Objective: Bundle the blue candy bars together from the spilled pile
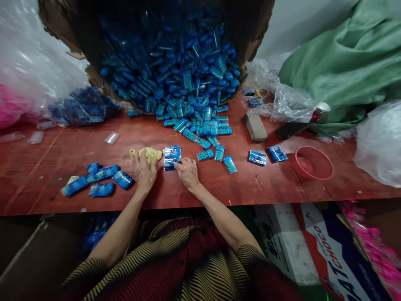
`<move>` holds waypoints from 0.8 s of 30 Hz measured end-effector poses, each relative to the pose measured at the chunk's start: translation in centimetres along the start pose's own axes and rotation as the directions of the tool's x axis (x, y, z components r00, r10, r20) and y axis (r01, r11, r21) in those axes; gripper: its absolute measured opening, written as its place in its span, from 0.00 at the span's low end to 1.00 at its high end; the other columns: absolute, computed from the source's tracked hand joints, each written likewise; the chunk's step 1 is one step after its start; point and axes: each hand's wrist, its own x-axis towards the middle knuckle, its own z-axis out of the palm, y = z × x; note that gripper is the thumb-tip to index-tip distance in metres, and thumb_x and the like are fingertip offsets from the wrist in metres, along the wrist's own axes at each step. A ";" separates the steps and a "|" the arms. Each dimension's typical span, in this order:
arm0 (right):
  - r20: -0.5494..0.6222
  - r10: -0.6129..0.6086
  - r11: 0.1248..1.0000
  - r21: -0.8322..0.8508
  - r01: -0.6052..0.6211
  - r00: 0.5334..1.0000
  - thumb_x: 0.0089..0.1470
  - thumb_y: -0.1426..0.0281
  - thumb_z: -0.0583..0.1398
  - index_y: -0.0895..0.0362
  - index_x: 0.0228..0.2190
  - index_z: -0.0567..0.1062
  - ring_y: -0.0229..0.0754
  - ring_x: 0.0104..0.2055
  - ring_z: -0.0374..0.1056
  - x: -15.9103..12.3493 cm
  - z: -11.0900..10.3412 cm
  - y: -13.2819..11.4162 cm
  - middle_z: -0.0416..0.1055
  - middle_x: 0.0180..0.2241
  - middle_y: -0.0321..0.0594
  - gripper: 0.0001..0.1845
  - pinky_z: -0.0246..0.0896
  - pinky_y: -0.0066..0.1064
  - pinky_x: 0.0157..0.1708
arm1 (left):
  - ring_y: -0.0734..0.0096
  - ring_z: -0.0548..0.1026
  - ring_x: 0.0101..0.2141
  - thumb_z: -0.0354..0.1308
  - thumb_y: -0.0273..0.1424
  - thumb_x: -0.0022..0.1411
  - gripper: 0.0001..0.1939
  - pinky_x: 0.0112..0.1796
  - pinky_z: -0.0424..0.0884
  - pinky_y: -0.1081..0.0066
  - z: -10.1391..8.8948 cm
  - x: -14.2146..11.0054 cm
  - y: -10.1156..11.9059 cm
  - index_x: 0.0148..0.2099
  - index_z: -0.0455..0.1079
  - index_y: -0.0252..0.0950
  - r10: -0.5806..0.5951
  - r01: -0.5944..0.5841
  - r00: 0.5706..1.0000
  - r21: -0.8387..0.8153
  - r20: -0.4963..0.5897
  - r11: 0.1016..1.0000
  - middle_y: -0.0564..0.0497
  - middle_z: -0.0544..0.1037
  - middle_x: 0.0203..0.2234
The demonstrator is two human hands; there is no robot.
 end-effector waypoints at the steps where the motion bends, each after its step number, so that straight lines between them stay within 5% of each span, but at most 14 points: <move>1: -0.026 0.018 0.999 0.027 -0.017 1.000 0.60 0.67 0.55 0.51 0.41 0.78 0.45 0.48 0.64 0.0 -0.2 0.0 0.74 0.44 0.42 0.13 0.52 0.36 0.46 | 0.49 0.52 0.62 0.52 0.38 0.60 0.28 0.58 0.50 0.51 -0.2 -0.8 0.4 0.59 0.59 0.30 -0.017 0.012 0.999 -0.122 -0.037 0.992 0.32 0.58 0.60; 3: -0.089 0.053 0.996 0.078 -0.046 0.995 0.60 0.67 0.55 0.51 0.42 0.78 0.44 0.47 0.65 -0.3 -0.8 -0.3 0.74 0.43 0.42 0.12 0.53 0.35 0.47 | 0.55 0.67 0.53 0.57 0.40 0.55 0.28 0.51 0.64 0.57 -0.3 -2.3 1.4 0.56 0.61 0.33 -0.151 0.140 0.988 -0.413 0.005 0.900 0.36 0.68 0.53; 5: -0.146 0.062 0.992 0.119 -0.045 0.987 0.59 0.67 0.56 0.51 0.41 0.78 0.43 0.46 0.66 -0.7 -1.3 -0.9 0.75 0.42 0.42 0.12 0.54 0.35 0.46 | 0.62 0.75 0.40 0.61 0.42 0.50 0.29 0.38 0.72 0.63 -0.1 -3.5 2.3 0.51 0.64 0.34 -0.287 0.374 0.927 -0.616 0.240 0.694 0.42 0.75 0.42; 8: -0.175 0.044 0.981 0.194 -0.009 0.984 0.59 0.68 0.56 0.51 0.41 0.79 0.44 0.45 0.66 -1.5 -1.7 -2.0 0.75 0.41 0.42 0.12 0.55 0.35 0.46 | 0.69 0.75 0.28 0.65 0.43 0.44 0.25 0.26 0.69 0.73 0.4 -4.1 3.6 0.41 0.68 0.33 -0.307 0.603 0.798 -0.692 0.519 0.397 0.48 0.76 0.30; 11: -0.171 0.107 0.922 0.387 -0.033 0.979 0.57 0.68 0.57 0.51 0.44 0.76 0.43 0.46 0.66 -1.5 -1.6 -2.1 0.73 0.44 0.43 0.14 0.57 0.35 0.47 | 0.72 0.74 0.25 0.68 0.40 0.39 0.22 0.24 0.67 0.76 0.8 -3.7 4.2 0.35 0.69 0.33 -0.308 0.642 0.761 -0.727 0.570 0.241 0.52 0.76 0.25; 14: -0.051 0.234 0.749 0.646 -0.146 0.971 0.53 0.67 0.59 0.54 0.48 0.73 0.41 0.42 0.68 -0.6 -1.2 -1.2 0.73 0.43 0.42 0.20 0.62 0.31 0.42 | 0.74 0.73 0.21 0.70 0.39 0.35 0.23 0.22 0.67 0.76 1.1 -3.3 4.0 0.33 0.71 0.32 -0.313 0.651 0.753 -0.725 0.579 0.224 0.53 0.76 0.21; 16: 0.070 0.238 0.670 0.710 -0.216 0.969 0.51 0.67 0.58 0.57 0.42 0.76 0.39 0.35 0.68 0.2 -1.0 -0.6 0.74 0.35 0.39 0.16 0.62 0.29 0.36 | 0.74 0.72 0.20 0.70 0.39 0.33 0.23 0.20 0.67 0.76 1.3 -3.2 3.7 0.30 0.71 0.31 -0.333 0.661 0.744 -0.711 0.579 0.240 0.54 0.75 0.19; 19: 0.119 0.245 0.698 0.668 -0.260 0.962 0.52 0.65 0.56 0.58 0.27 0.77 0.36 0.26 0.63 1.0 -0.7 -0.5 0.70 0.23 0.34 0.13 0.57 0.25 0.28 | 0.72 0.73 0.20 0.70 0.39 0.33 0.22 0.20 0.69 0.74 1.4 -3.2 3.4 0.29 0.70 0.31 -0.374 0.674 0.728 -0.701 0.575 0.234 0.54 0.74 0.17; 24: 0.079 0.322 0.742 0.598 -0.303 0.943 0.54 0.62 0.54 0.58 0.20 0.73 0.35 0.23 0.58 1.3 -0.2 -1.7 0.64 0.18 0.32 0.17 0.50 0.24 0.24 | 0.71 0.74 0.21 0.70 0.34 0.37 0.19 0.22 0.72 0.75 0.6 -3.2 2.9 0.30 0.69 0.31 -0.314 0.729 0.679 -0.659 0.664 0.183 0.54 0.73 0.16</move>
